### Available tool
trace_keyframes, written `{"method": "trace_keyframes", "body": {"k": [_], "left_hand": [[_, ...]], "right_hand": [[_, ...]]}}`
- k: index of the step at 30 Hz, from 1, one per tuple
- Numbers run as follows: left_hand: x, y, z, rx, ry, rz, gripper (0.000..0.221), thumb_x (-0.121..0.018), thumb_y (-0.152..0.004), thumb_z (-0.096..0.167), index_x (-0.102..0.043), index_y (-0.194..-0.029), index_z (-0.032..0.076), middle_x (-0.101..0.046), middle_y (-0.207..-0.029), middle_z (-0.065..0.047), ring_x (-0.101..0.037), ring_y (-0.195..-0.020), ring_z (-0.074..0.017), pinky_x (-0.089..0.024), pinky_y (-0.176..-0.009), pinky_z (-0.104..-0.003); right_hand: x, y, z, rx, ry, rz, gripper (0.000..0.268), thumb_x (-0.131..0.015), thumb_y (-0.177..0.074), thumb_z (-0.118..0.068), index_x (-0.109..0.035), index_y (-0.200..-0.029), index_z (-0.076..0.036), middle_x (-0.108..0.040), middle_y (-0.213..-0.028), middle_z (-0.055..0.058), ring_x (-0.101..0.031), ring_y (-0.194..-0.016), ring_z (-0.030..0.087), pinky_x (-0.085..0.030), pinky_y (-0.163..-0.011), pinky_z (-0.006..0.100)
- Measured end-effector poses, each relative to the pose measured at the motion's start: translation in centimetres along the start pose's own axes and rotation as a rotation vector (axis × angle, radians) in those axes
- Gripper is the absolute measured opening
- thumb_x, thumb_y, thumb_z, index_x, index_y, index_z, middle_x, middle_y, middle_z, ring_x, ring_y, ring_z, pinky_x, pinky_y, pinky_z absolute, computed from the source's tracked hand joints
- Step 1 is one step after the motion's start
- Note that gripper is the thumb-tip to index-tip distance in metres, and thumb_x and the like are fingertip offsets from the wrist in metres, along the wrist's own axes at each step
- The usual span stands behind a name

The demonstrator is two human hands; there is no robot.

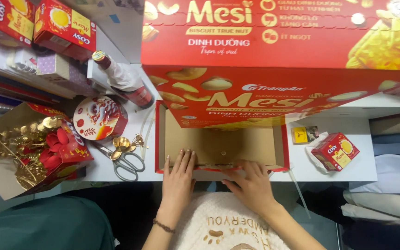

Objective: Assembling cardboard boxes by applying hot glue to the edges and pressing them together

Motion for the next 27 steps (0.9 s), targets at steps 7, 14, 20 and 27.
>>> {"method": "trace_keyframes", "body": {"k": [7, 14, 20, 27], "left_hand": [[-1.2, -0.1, -0.5, 0.008, -0.050, -0.021, 0.090, -0.070, -0.078, 0.031, -0.034, -0.158, 0.013, -0.035, -0.164, -0.003, -0.028, -0.153, -0.0228, -0.022, -0.121, -0.056], [-1.3, 0.1, -0.6, 0.012, -0.039, -0.004, 0.089, -0.069, -0.079, 0.028, -0.033, -0.159, 0.012, -0.033, -0.165, -0.004, -0.026, -0.154, -0.0238, -0.023, -0.120, -0.056], [-1.3, 0.3, -0.5, 0.014, -0.009, -0.011, 0.089, -0.071, -0.079, 0.028, -0.034, -0.158, 0.012, -0.034, -0.165, -0.005, -0.026, -0.154, -0.0240, -0.023, -0.119, -0.057], [5.1, 0.5, -3.0, 0.207, 0.651, -0.116, 0.071, -0.078, -0.086, 0.043, -0.053, -0.146, 0.015, -0.048, -0.156, -0.011, -0.035, -0.150, -0.0314, -0.031, -0.113, -0.052]], "right_hand": [[-2.1, -1.8, -2.2, 0.032, -0.044, -0.007, 0.010, -0.070, -0.095, -0.026, -0.072, -0.105, -0.024, -0.060, -0.107, 0.006, -0.058, -0.093, 0.029, -0.041, -0.084, 0.044], [-2.9, -1.7, -1.9, -0.015, -0.081, -0.036, 0.015, -0.070, -0.095, -0.020, -0.076, -0.108, -0.024, -0.058, -0.103, 0.005, -0.055, -0.090, 0.026, -0.041, -0.083, 0.042], [-2.2, -1.8, -1.6, -0.053, -0.152, -0.078, 0.018, -0.072, -0.092, -0.025, -0.077, -0.110, -0.028, -0.059, -0.106, 0.004, -0.057, -0.095, 0.026, -0.040, -0.083, 0.043], [5.0, -1.1, 3.7, -0.393, -0.379, 0.256, 0.016, -0.055, -0.104, -0.006, -0.071, -0.106, -0.006, -0.068, -0.100, 0.007, -0.062, -0.081, 0.018, -0.049, -0.078, 0.029]]}}
Point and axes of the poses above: each hand's wrist, its own y-axis away from the middle knuckle, its own x-axis out of the back of the hand, z = x × y, the point moved 4 cm from there along -y, towards the middle knuckle
